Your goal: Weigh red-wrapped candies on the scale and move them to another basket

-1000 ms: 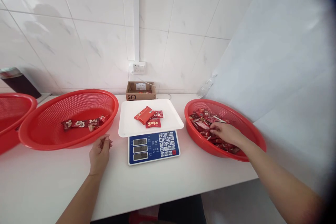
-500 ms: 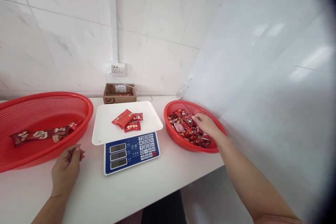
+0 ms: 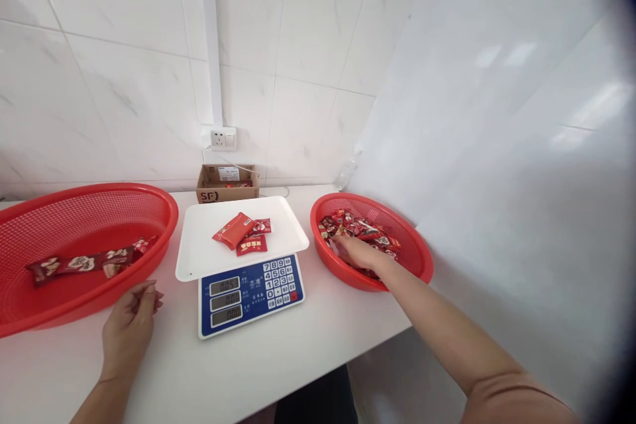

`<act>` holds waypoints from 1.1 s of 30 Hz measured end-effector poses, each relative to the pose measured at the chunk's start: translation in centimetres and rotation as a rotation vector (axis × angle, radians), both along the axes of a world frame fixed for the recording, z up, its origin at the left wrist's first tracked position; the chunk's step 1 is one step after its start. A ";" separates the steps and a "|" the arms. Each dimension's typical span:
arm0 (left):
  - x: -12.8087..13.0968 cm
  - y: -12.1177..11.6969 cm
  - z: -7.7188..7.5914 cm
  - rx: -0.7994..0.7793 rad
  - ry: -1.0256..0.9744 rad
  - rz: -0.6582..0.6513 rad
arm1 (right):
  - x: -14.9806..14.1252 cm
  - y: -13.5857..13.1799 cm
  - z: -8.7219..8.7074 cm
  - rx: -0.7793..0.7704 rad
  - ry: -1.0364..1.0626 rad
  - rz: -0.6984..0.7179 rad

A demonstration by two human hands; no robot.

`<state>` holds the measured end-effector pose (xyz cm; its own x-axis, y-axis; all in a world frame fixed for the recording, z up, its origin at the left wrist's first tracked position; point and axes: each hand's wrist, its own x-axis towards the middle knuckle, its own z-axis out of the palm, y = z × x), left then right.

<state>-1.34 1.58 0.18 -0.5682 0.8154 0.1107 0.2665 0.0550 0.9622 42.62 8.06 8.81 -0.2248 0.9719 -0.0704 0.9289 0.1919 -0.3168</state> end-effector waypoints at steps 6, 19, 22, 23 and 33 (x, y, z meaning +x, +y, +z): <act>0.1 -0.1 0.1 -0.011 0.008 -0.008 | -0.7 -0.2 3.4 0.222 0.028 -0.142; 0.1 -0.4 0.2 0.047 0.020 0.031 | -14.3 -1.7 2.6 0.687 0.390 0.114; 0.2 -0.4 0.3 0.059 0.000 0.017 | -13.6 -4.4 1.3 0.812 0.642 0.037; 0.3 -0.4 0.3 0.063 -0.004 0.008 | -13.1 -5.4 0.4 0.818 0.676 0.009; 0.5 -0.2 -0.1 0.051 0.006 -0.034 | -9.7 -8.6 -9.2 0.262 0.957 -0.484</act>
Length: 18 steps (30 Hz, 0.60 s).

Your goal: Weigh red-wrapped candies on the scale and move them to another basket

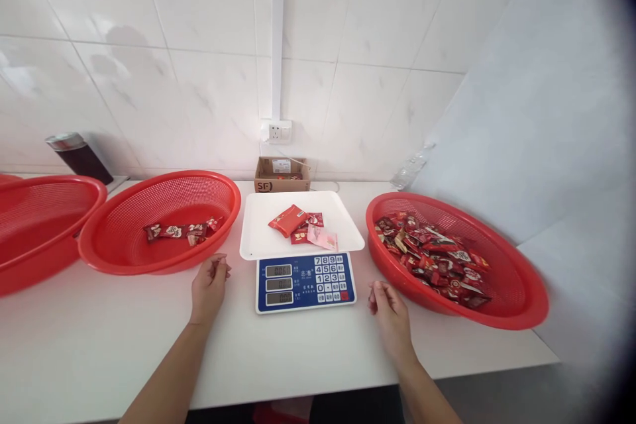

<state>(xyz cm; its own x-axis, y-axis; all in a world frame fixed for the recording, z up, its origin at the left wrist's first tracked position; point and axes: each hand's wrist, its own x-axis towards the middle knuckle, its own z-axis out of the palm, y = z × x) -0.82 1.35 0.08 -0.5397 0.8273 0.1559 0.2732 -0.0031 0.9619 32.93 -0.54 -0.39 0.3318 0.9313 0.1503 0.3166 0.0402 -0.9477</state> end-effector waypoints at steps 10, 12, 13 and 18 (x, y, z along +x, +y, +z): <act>0.2 -0.3 0.1 -0.008 0.074 0.005 | -0.4 0.3 -0.9 -0.039 -0.010 0.068; 0.4 -0.3 0.2 -0.005 0.085 0.000 | -0.4 0.3 -0.9 -0.040 -0.013 0.071; 0.4 -0.3 0.2 -0.002 0.085 0.001 | -0.4 0.4 -1.0 -0.039 -0.015 0.071; 0.4 -0.2 0.1 -0.026 0.086 0.009 | -0.7 0.1 -0.8 0.009 -0.080 0.080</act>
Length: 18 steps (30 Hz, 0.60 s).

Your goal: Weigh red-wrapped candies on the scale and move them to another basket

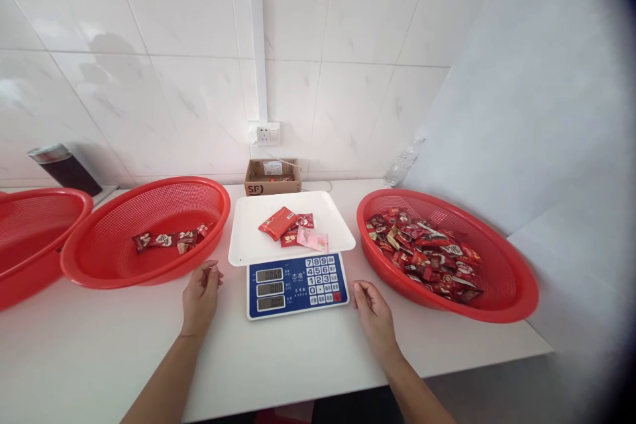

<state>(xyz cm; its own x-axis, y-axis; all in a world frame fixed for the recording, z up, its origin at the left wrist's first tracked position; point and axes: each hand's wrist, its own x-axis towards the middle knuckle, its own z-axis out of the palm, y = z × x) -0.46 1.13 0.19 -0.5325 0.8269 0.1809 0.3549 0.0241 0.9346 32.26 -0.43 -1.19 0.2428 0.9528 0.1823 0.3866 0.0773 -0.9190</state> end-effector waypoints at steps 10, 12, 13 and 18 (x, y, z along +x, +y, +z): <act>-0.2 0.1 0.1 -0.019 -0.039 0.015 | -3.6 4.3 7.8 0.462 -0.568 0.161; -0.3 0.1 0.0 -0.017 -0.034 0.008 | -4.5 5.8 8.8 0.414 -0.662 0.210; -0.3 0.1 -0.1 -0.018 -0.032 0.005 | -4.9 6.6 9.1 0.374 -0.707 0.241; -0.4 0.2 -0.1 -0.024 -0.036 0.003 | -6.7 9.4 10.0 0.135 -0.861 0.421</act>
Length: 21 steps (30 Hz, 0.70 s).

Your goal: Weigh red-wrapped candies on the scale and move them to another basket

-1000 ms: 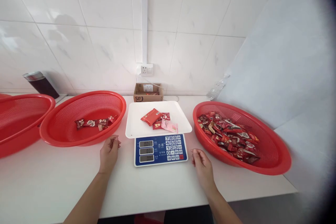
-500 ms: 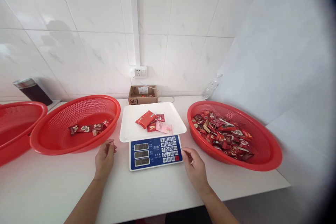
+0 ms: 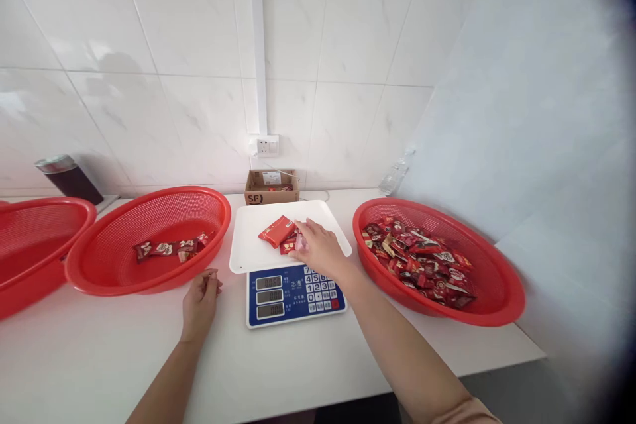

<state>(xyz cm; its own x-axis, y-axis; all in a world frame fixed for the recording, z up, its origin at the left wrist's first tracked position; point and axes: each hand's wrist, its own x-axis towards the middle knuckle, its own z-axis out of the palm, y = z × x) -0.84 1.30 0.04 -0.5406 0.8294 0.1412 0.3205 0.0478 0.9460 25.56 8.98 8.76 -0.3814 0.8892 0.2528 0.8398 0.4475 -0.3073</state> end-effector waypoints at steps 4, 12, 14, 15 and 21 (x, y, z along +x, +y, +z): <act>0.0 0.0 0.1 -0.005 0.006 0.005 | -0.2 1.4 0.1 -0.080 0.089 0.123; -0.3 0.1 -0.3 -0.012 0.004 -0.015 | 0.5 1.8 -0.2 0.007 0.389 0.125; -0.3 0.1 -0.3 -0.016 0.009 -0.017 | 0.9 1.7 0.3 0.080 0.426 0.092; -0.3 0.1 -0.3 -0.019 0.007 -0.017 | 1.3 1.5 0.8 0.121 0.447 0.074; -0.2 0.1 0.1 -0.055 -0.032 0.012 | 8.8 -1.1 5.6 0.323 0.461 -0.155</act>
